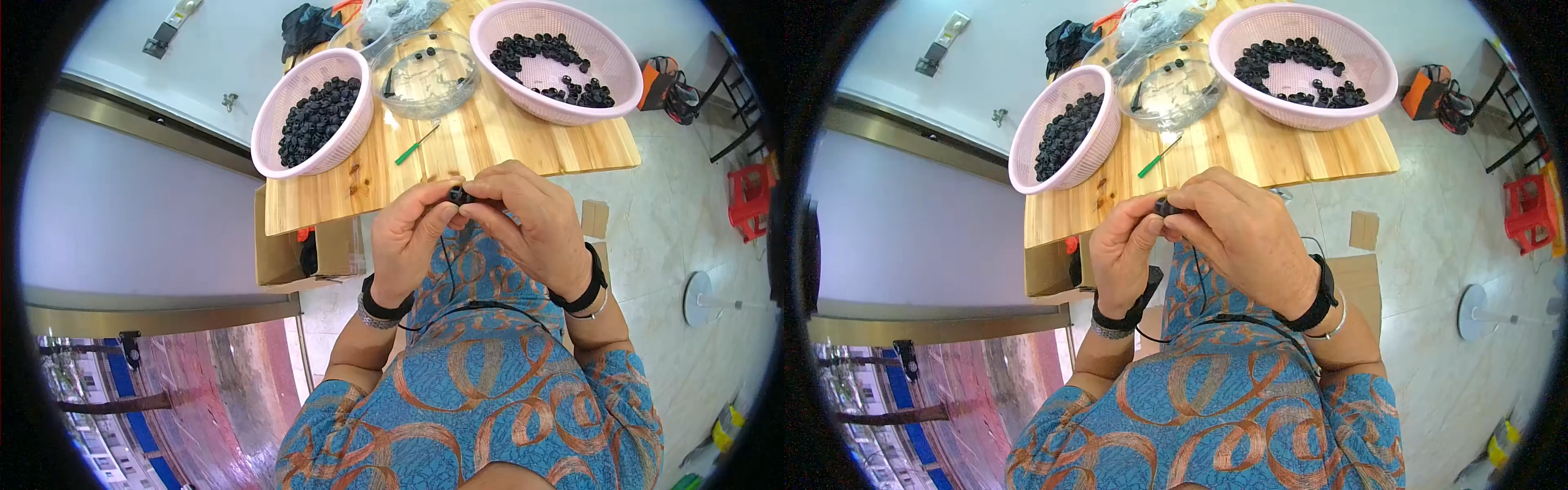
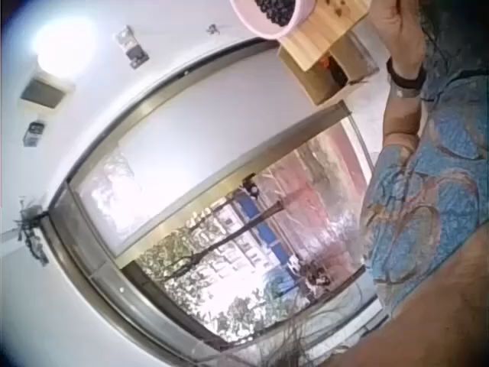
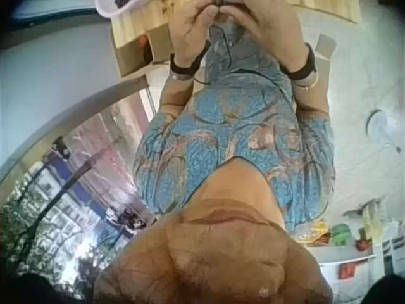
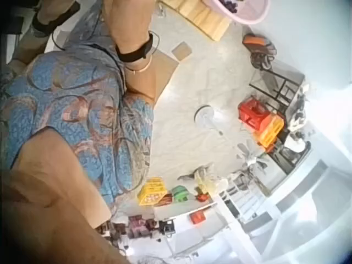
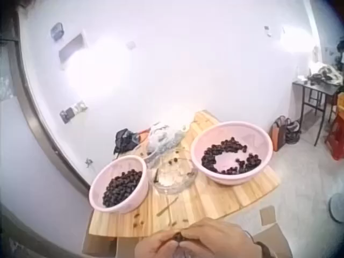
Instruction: Assembling small black plastic components by inserting metal pins and organizing them into containers.
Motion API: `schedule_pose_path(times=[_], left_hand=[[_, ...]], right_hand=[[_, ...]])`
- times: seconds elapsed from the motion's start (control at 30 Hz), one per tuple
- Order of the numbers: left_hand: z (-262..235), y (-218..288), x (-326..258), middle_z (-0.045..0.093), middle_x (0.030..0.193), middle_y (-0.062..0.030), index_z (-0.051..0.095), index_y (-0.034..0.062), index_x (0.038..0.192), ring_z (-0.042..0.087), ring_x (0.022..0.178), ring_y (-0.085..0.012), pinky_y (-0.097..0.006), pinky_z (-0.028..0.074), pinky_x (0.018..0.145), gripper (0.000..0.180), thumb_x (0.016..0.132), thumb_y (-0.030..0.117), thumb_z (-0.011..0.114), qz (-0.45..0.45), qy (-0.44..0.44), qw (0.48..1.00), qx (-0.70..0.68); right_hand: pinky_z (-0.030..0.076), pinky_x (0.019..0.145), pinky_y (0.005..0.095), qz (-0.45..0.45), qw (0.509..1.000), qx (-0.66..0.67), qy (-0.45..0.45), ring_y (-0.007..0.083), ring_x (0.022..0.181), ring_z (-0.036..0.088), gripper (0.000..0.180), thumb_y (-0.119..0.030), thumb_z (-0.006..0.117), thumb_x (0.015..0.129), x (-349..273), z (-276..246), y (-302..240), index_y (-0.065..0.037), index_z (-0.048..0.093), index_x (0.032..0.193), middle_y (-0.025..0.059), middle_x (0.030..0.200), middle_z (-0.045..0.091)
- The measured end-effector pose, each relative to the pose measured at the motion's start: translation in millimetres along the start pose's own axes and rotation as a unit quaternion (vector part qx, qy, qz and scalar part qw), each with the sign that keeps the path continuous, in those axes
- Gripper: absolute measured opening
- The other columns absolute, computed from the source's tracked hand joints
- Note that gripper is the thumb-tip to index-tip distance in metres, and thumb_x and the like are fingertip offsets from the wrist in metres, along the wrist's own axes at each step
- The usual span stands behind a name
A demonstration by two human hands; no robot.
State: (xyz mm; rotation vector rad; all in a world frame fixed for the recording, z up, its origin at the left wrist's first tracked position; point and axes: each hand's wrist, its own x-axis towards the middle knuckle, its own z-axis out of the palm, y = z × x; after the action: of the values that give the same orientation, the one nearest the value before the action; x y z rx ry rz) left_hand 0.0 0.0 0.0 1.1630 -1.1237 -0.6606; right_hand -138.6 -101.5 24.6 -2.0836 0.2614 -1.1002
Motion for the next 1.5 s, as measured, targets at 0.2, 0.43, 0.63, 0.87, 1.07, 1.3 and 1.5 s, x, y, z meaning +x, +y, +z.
schedule_pose_path(times=[0.2,0.43,0.63,0.87,1.07,1.3,1.5], left_hand=[[-1,2,3,0.060,0.090,-0.0086,0.056,-0.0055,0.108,0.056,0.074,-0.0107,-0.021,0.047,0.068,0.023,0.087,0.005,0.055,0.014,-0.016,0.999,0.034],[-1,3,3,0.061,0.088,-0.0087,0.056,-0.0055,0.109,0.058,0.072,-0.0100,-0.020,0.048,0.064,0.024,0.087,0.005,0.055,-0.005,-0.029,0.999,0.033],[-7,10,3,0.062,0.082,-0.0068,0.057,-0.0055,0.108,0.059,0.071,-0.0096,-0.021,0.048,0.063,0.023,0.088,0.007,0.054,-0.063,-0.079,0.995,0.019],[-9,18,6,0.063,0.083,-0.0055,0.058,-0.0033,0.108,0.059,0.070,-0.0076,-0.020,0.049,0.063,0.023,0.088,0.008,0.055,-0.110,-0.086,0.990,0.003],[-5,14,0,0.064,0.084,-0.0067,0.057,-0.0043,0.107,0.060,0.072,-0.0080,-0.019,0.049,0.064,0.022,0.088,0.006,0.055,-0.079,-0.048,0.996,-0.007],[3,10,-3,0.062,0.086,-0.0095,0.056,-0.0060,0.107,0.060,0.074,-0.0112,-0.022,0.050,0.067,0.022,0.087,0.003,0.055,-0.072,-0.004,0.997,-0.035],[2,16,-2,0.062,0.087,-0.0092,0.056,-0.0057,0.106,0.060,0.073,-0.0112,-0.022,0.050,0.066,0.021,0.087,0.004,0.054,-0.091,-0.028,0.995,0.001]], right_hand=[[0.047,0.057,0.0294,0.051,0.997,0.066,0.003,0.0232,0.065,0.060,0.015,-0.005,0.066,0.075,-1,-1,0,-0.002,0.057,0.087,0.0101,0.076,0.058],[0.046,0.056,0.0287,0.019,0.998,0.058,-0.028,0.0228,0.064,0.059,0.015,-0.008,0.068,0.074,1,-7,11,-0.003,0.056,0.081,0.0082,0.073,0.058],[0.044,0.054,0.0305,-0.053,0.991,0.042,-0.113,0.0244,0.062,0.056,0.017,-0.011,0.069,0.073,13,-21,17,-0.003,0.055,0.079,0.0085,0.071,0.056],[0.043,0.051,0.0305,0.007,0.983,0.059,-0.175,0.0246,0.057,0.056,0.019,-0.014,0.071,0.071,20,-25,18,-0.004,0.056,0.077,0.0081,0.064,0.055],[0.046,0.053,0.0290,-0.051,0.995,0.034,-0.077,0.0236,0.063,0.059,0.016,-0.009,0.069,0.072,7,-13,18,-0.001,0.058,0.080,0.0083,0.072,0.059],[0.049,0.059,0.0288,-0.042,0.998,0.020,-0.047,0.0238,0.070,0.062,0.016,-0.004,0.067,0.072,1,-9,16,0.001,0.060,0.085,0.0112,0.079,0.062],[0.050,0.059,0.0287,-0.093,0.993,0.003,-0.070,0.0236,0.071,0.062,0.017,-0.001,0.068,0.071,5,-14,14,0.002,0.060,0.086,0.0120,0.080,0.063]])
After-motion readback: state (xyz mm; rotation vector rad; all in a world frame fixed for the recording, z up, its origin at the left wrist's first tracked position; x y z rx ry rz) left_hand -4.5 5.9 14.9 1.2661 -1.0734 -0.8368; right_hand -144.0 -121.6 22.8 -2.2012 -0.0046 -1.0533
